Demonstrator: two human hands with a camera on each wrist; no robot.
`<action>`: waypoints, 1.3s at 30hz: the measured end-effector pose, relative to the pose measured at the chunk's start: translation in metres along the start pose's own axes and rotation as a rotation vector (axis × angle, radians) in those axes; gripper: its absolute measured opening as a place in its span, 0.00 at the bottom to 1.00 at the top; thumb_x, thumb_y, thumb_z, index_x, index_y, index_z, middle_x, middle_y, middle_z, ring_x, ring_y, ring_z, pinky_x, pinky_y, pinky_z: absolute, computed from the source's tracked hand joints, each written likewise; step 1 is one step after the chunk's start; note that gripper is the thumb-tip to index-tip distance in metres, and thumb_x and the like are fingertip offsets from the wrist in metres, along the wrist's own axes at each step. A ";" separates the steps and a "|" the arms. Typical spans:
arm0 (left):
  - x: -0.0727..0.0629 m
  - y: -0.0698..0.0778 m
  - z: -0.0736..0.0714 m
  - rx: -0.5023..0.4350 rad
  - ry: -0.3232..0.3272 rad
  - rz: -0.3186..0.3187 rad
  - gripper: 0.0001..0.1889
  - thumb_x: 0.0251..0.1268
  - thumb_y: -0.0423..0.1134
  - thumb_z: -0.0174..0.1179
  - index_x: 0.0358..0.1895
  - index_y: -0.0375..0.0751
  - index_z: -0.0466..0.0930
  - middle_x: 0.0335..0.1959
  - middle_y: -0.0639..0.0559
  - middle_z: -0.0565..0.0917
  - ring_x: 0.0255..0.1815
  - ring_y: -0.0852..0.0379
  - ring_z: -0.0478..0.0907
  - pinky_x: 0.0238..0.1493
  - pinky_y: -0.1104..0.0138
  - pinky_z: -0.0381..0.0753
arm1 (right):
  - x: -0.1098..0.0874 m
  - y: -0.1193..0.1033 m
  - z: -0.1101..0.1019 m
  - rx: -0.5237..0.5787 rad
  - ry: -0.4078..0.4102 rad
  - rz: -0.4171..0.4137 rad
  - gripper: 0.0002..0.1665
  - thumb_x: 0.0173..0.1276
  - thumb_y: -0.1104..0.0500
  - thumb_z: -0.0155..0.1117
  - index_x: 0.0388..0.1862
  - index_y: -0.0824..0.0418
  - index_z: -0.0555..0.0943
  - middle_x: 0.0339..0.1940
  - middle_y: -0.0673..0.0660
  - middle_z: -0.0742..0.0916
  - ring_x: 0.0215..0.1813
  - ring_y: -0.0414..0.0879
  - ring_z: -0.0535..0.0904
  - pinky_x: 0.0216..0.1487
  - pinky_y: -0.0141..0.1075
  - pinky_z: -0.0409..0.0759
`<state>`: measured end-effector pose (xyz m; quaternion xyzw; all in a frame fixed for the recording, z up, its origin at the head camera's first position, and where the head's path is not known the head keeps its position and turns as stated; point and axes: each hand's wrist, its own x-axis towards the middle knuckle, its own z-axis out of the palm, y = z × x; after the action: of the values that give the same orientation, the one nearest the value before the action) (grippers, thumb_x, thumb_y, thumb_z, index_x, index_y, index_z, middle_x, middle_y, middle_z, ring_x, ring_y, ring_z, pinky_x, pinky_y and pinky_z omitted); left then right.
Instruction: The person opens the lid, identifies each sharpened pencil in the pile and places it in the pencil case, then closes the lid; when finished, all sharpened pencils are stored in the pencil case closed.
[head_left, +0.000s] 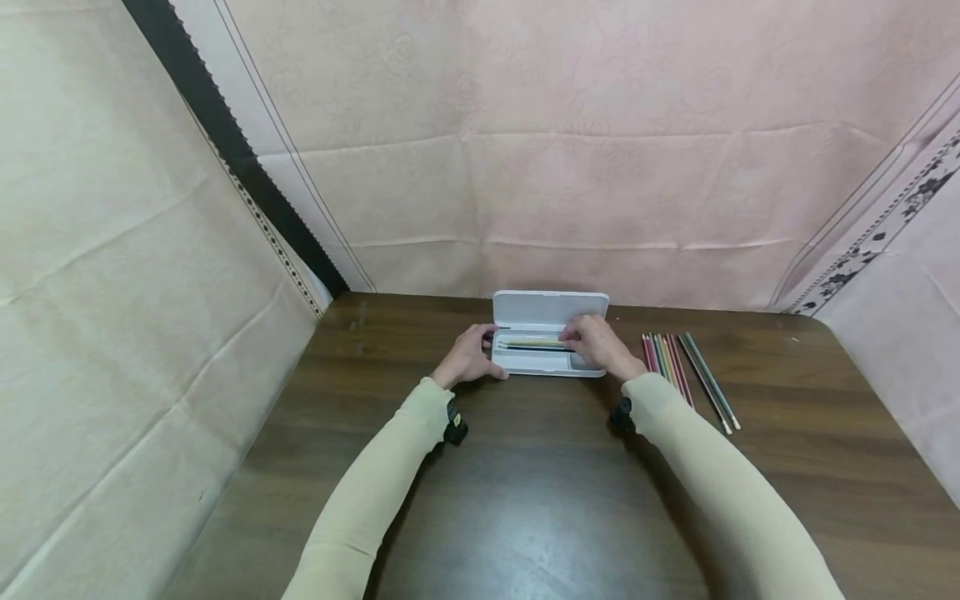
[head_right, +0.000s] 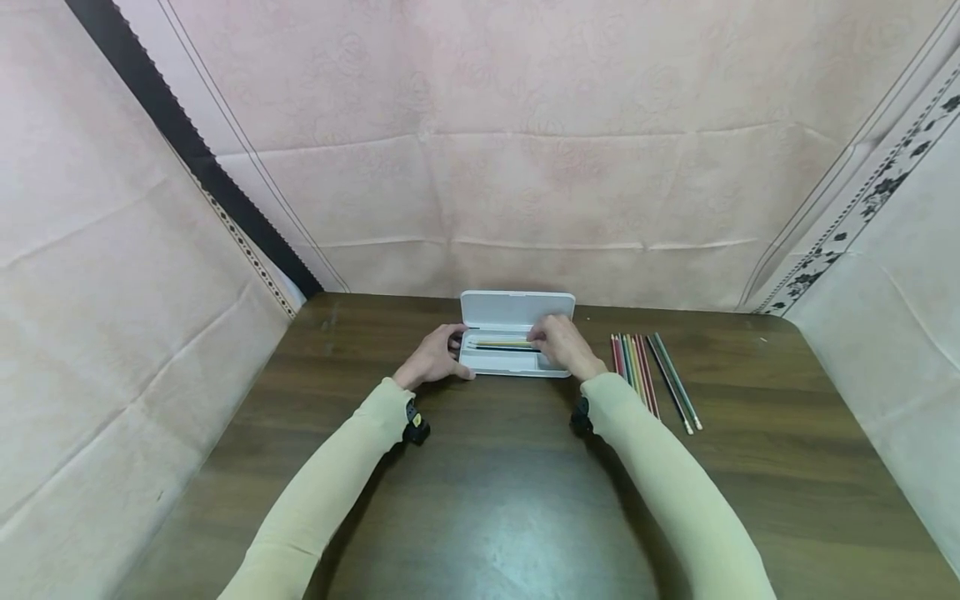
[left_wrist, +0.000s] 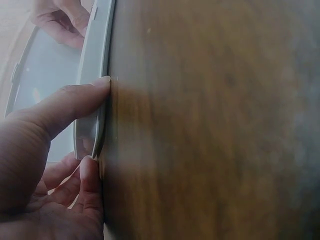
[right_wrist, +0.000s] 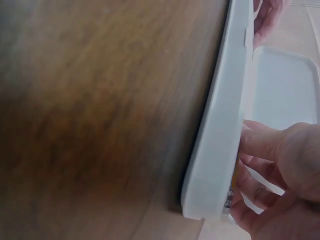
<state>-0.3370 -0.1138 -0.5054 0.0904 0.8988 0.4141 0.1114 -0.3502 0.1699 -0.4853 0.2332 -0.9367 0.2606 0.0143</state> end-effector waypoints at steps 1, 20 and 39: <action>0.000 0.000 0.000 -0.002 -0.001 -0.002 0.51 0.53 0.35 0.85 0.82 0.41 0.67 0.74 0.41 0.75 0.73 0.43 0.76 0.76 0.50 0.79 | 0.000 0.000 0.001 -0.006 0.001 -0.005 0.08 0.75 0.69 0.70 0.48 0.68 0.93 0.49 0.67 0.94 0.49 0.58 0.88 0.60 0.57 0.89; -0.001 0.003 0.003 0.014 -0.003 -0.019 0.51 0.55 0.36 0.84 0.83 0.42 0.66 0.74 0.42 0.75 0.73 0.43 0.76 0.77 0.51 0.78 | -0.003 -0.005 0.007 -0.069 0.024 -0.057 0.09 0.75 0.72 0.68 0.44 0.68 0.94 0.46 0.66 0.95 0.50 0.58 0.90 0.58 0.55 0.89; -0.001 0.002 0.001 0.013 0.010 -0.008 0.51 0.54 0.36 0.85 0.82 0.41 0.68 0.73 0.41 0.76 0.72 0.43 0.76 0.75 0.51 0.79 | -0.015 -0.010 -0.007 -0.033 0.127 -0.055 0.09 0.74 0.70 0.70 0.49 0.71 0.92 0.48 0.68 0.93 0.51 0.62 0.91 0.57 0.57 0.90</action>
<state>-0.3356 -0.1121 -0.5045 0.0854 0.9024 0.4083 0.1081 -0.3326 0.1720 -0.4769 0.2415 -0.9313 0.2590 0.0849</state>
